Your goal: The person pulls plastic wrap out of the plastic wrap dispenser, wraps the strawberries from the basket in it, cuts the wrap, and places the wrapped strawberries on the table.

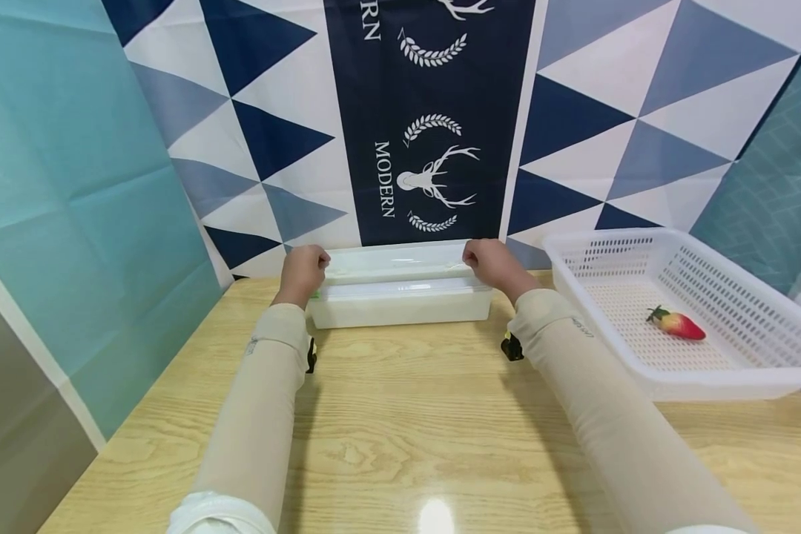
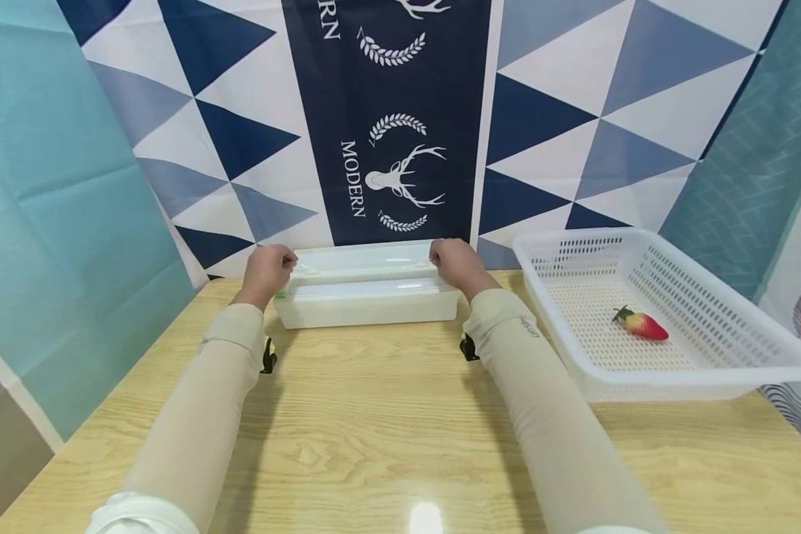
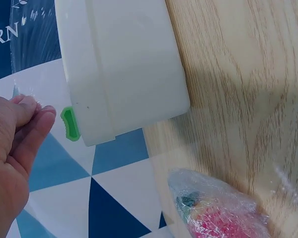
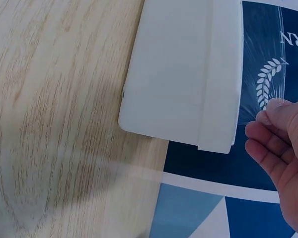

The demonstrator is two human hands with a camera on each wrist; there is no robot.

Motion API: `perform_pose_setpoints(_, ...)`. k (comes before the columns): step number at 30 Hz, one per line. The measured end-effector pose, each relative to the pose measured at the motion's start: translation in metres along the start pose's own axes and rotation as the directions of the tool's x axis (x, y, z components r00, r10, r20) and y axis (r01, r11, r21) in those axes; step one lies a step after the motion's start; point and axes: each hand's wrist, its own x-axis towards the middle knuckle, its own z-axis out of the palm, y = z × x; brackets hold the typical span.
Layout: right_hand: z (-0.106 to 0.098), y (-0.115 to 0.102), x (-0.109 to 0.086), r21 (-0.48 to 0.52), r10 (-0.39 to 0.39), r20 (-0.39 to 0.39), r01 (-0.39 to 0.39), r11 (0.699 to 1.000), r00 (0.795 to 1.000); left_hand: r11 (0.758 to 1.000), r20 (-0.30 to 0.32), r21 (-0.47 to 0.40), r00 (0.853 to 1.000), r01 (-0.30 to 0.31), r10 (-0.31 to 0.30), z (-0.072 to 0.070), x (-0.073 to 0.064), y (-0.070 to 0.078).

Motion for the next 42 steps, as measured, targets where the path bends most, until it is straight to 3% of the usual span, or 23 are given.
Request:
perform_pose_setpoints(16,-0.018,-0.008,0.001,-0.004,0.046,-0.049,-0.046,0.999,0.998,0.999,-0.095,0.011,0.995,0.034,-0.033,-0.008,0.002,0.005)
perform_pose_setpoints(24,-0.026,-0.012,-0.001,-0.061,0.075,-0.105,-0.082,0.995,0.992,0.999,-0.198,0.036,0.979,-0.035,0.041,-0.009,0.001,0.006)
perform_pose_setpoints(42,-0.049,-0.02,0.003,-0.117,0.104,-0.13,-0.12,0.986,0.986,0.994,-0.235,0.097,0.969,-0.056,0.078,-0.029,0.006,0.013)
